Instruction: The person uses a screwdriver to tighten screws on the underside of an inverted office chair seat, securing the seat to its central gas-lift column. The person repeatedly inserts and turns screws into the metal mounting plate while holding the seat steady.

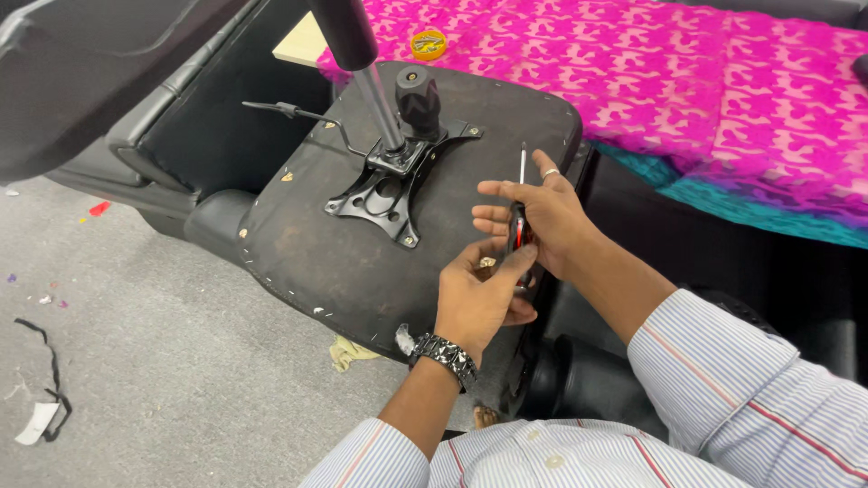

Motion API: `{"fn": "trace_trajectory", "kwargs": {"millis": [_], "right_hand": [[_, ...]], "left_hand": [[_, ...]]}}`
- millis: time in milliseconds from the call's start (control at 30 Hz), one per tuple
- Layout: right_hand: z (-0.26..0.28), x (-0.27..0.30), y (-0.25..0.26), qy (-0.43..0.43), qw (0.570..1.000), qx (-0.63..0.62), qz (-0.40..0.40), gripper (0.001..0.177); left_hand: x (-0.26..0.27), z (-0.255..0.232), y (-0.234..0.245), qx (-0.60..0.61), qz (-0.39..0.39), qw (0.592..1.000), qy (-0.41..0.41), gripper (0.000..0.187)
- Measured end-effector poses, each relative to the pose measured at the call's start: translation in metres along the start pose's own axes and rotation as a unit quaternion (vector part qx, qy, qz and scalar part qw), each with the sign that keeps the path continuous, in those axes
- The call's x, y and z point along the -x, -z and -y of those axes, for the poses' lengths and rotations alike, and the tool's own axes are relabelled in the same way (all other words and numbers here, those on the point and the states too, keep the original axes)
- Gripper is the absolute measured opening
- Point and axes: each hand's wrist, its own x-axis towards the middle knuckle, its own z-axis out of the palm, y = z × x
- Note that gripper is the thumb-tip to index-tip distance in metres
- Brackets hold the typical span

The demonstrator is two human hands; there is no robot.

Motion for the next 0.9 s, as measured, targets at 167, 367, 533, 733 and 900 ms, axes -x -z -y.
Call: {"fn": "trace_trajectory", "kwargs": {"millis": [167,367,533,733,900], "right_hand": [[-0.024,0.012,-0.015,-0.005,0.999,0.001,0.053,0.076],[-0.052,0.022,-0.029,0.144,0.964,0.222,0.001,0.082],[-0.082,0.051,-0.068,0.46,0.755,0.458,0.088,0.03],[-0.086,0.072,-0.121,0.278,0.828,0.484,0.056,0.03],[-0.099,0.076,-0.15,0.24,0.851,0.465,0.037,0.03]], "left_hand": [[0.014,0.001,0.04,0.013,-0.036,0.998,-0.046,0.043],[0.027,-0.012,0.108,0.001,-0.139,0.982,-0.128,0.037],[0.037,-0.019,0.14,0.023,-0.155,0.977,-0.145,0.037],[0.048,-0.037,0.179,-0.012,-0.141,0.976,-0.165,0.035],[0.042,-0.035,0.216,-0.068,-0.108,0.97,-0.206,0.04]]}}
